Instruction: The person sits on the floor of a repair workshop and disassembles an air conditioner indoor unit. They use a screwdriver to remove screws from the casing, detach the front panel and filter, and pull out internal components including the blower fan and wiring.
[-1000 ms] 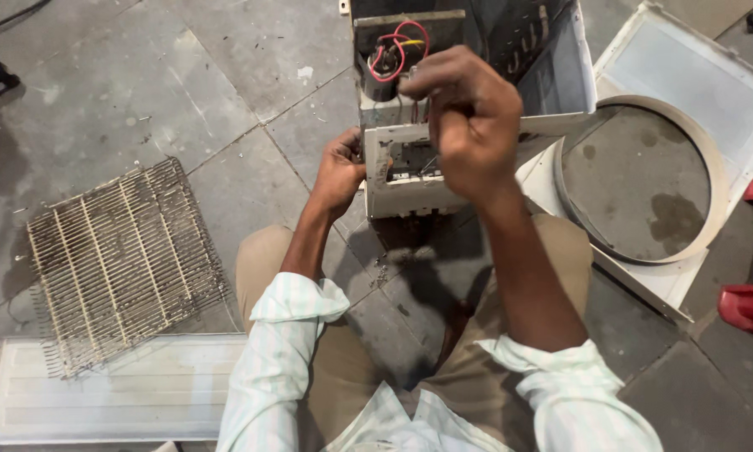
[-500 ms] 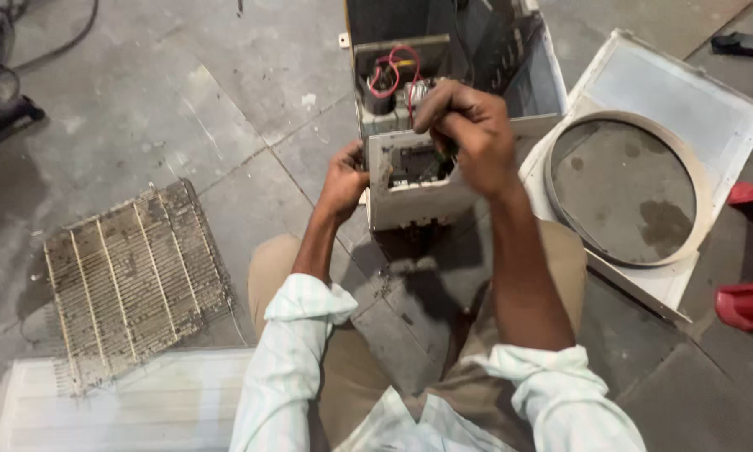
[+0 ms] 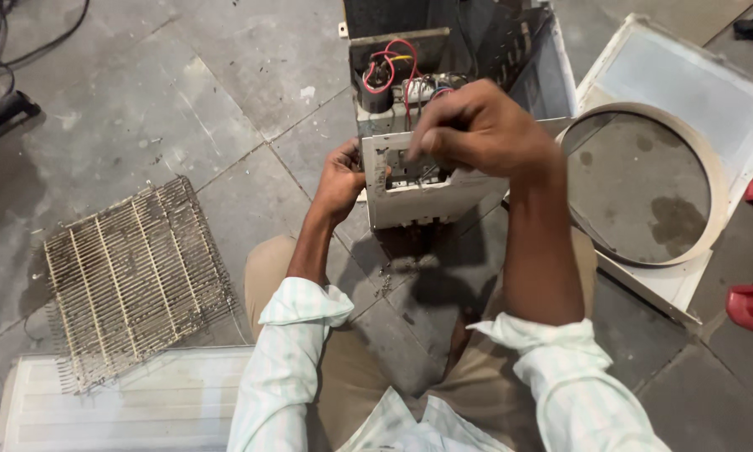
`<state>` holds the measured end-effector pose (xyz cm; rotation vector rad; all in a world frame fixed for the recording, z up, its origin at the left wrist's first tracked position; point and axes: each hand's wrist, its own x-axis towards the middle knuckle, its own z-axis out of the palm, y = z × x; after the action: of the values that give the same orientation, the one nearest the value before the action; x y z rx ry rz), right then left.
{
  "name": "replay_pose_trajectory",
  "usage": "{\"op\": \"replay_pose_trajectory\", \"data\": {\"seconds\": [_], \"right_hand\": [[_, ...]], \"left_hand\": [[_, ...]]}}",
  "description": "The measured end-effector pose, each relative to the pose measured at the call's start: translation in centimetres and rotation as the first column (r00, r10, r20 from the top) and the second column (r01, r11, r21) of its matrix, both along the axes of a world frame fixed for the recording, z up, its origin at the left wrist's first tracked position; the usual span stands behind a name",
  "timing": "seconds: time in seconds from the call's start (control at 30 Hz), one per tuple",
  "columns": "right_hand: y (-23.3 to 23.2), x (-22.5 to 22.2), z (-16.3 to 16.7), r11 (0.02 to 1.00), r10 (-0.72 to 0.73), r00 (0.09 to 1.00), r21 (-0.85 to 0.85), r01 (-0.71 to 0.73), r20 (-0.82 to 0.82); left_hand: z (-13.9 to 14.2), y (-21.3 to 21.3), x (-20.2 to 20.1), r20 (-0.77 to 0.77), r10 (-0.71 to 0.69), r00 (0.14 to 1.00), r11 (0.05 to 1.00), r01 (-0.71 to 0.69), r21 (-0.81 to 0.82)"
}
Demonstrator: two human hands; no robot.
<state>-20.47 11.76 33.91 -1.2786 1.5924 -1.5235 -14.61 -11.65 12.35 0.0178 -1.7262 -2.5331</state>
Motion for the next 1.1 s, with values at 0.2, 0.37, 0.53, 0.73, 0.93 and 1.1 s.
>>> {"op": "replay_pose_trajectory", "data": {"seconds": [0.2, 0.37, 0.53, 0.73, 0.93, 1.1], "right_hand": [[-0.5, 2.5, -3.5, 0.877, -0.249, 0.904, -0.314, 0.363, 0.348], [0.6, 5.4, -0.3, 0.824, -0.516, 0.855, -0.246, 0.511, 0.049], [2.3, 7.2, 0.4, 0.771, -0.573, 0.818, -0.312, 0.555, 0.039], [1.2, 5.7, -1.8, 0.771, -0.507, 0.835, -0.321, 0.55, 0.213], [1.0, 5.2, -3.0, 0.747, -0.481, 0.834, -0.37, 0.552, 0.272], [1.0, 4.6, -3.6, 0.736, -0.449, 0.837, -0.402, 0.545, 0.312]], "left_hand": [[-0.1, 0.2, 0.4, 0.034, 0.004, 0.999, 1.0, -0.004, 0.004], [0.4, -0.1, 0.2, -0.009, 0.0, 1.0, 1.0, 0.0, -0.003], [-0.2, 0.0, 0.5, -0.007, 0.007, 1.0, 1.0, -0.007, -0.002], [0.1, -0.1, 0.6, -0.004, 0.002, 1.0, 0.997, -0.003, -0.081], [0.2, 0.0, 0.7, 0.02, -0.011, 1.0, 0.999, 0.012, -0.044], [0.0, -0.1, 0.5, 0.009, -0.036, 0.999, 0.999, 0.036, -0.02]]}}
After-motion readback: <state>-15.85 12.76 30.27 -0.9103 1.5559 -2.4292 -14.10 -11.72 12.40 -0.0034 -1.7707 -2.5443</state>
